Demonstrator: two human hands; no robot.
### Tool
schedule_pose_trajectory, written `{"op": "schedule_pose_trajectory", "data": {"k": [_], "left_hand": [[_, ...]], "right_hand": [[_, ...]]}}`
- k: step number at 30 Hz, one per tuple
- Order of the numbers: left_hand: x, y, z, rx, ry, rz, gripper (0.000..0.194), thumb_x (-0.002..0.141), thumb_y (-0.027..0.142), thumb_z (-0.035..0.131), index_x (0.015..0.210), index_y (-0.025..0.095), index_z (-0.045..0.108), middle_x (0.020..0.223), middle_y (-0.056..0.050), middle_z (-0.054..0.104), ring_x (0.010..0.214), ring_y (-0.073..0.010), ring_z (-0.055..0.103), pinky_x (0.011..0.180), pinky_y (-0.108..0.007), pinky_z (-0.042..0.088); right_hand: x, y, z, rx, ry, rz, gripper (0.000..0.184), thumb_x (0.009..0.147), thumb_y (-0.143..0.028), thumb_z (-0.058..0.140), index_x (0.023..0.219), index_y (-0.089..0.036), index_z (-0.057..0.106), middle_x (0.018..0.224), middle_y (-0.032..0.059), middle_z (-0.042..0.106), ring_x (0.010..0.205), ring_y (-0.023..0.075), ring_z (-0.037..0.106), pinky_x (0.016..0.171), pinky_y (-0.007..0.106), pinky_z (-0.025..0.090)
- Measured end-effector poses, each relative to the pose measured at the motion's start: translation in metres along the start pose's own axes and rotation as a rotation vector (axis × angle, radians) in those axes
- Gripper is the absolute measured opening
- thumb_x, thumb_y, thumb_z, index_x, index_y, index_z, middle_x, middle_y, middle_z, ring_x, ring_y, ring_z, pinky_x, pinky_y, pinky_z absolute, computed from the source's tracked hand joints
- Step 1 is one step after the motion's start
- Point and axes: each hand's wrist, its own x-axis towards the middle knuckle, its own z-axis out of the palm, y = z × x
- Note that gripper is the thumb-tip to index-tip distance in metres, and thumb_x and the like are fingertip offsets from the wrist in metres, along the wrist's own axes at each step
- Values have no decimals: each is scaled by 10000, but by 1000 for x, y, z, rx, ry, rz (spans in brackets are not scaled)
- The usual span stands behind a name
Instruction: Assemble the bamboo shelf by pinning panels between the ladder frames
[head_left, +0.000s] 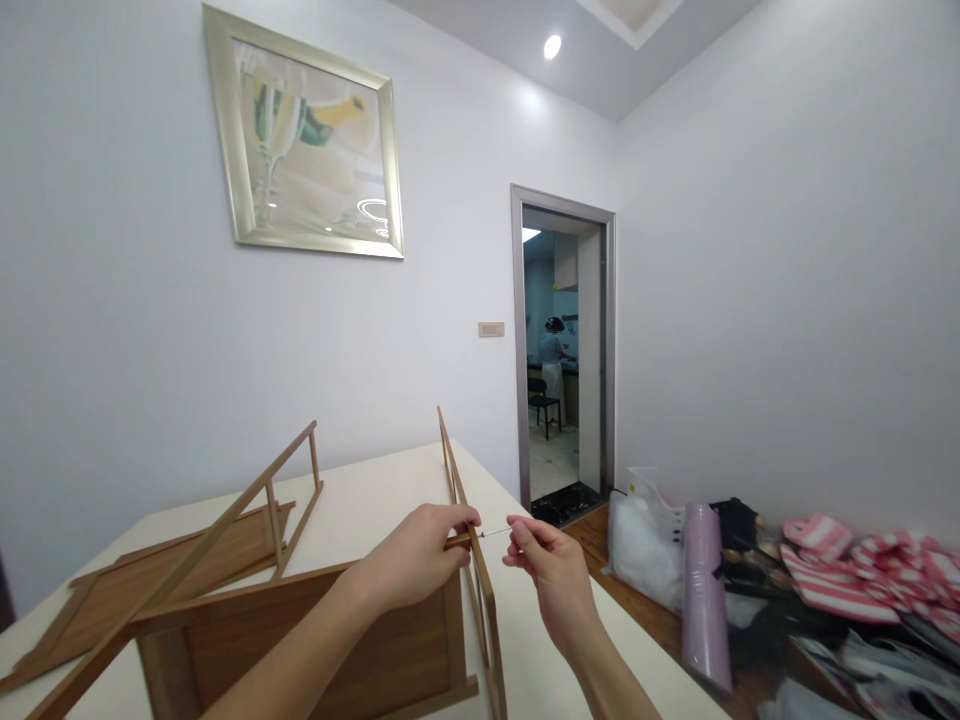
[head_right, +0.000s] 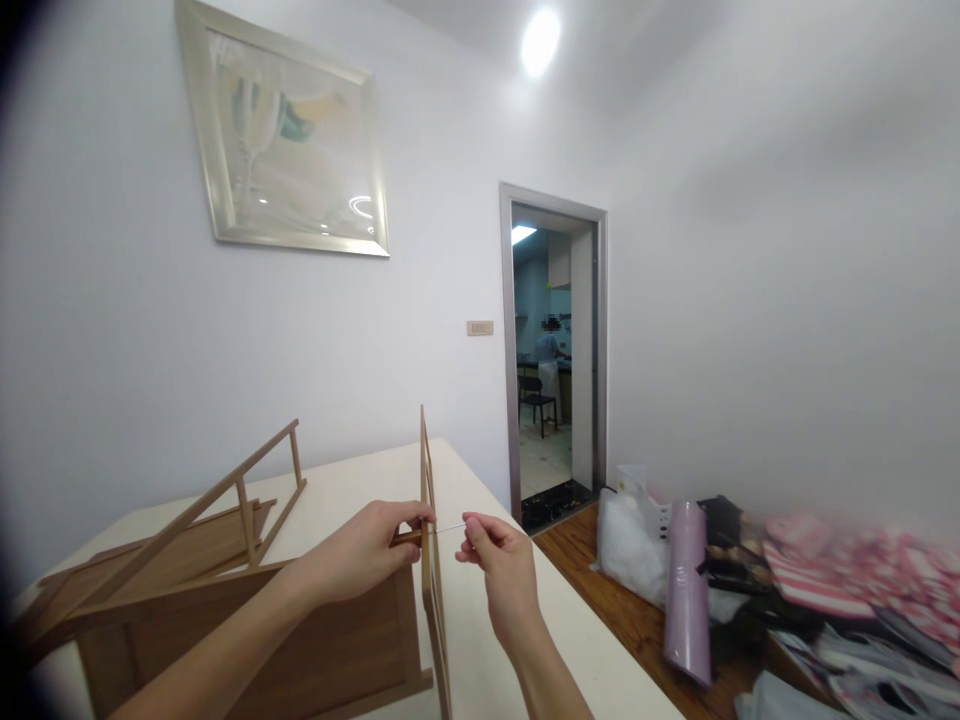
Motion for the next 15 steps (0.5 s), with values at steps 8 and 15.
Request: {"op": "schedule_pose_trajectory", "data": {"k": [8, 15], "left_hand": [[0, -1, 1, -7, -8, 6, 345, 744, 138, 499, 1027, 227, 676, 942, -15, 719, 838, -169, 628, 767, -244, 445], [-1, 0, 1, -11, 8, 14, 300, 756, 148, 503, 993, 225, 670, 905, -8, 707, 808, -163, 613, 739, -238, 429]], "right_hand": [[-8, -15, -3, 52, -117, 115, 382, 629, -381, 871, 864, -112, 735, 761, 95, 746, 701, 202, 717, 691, 316, 568], [-10, -16, -16, 57, -245, 154, 444, 666, -324, 859, 1033, -118, 719, 955, 134, 759, 880, 236, 722, 813, 359, 536]]}}
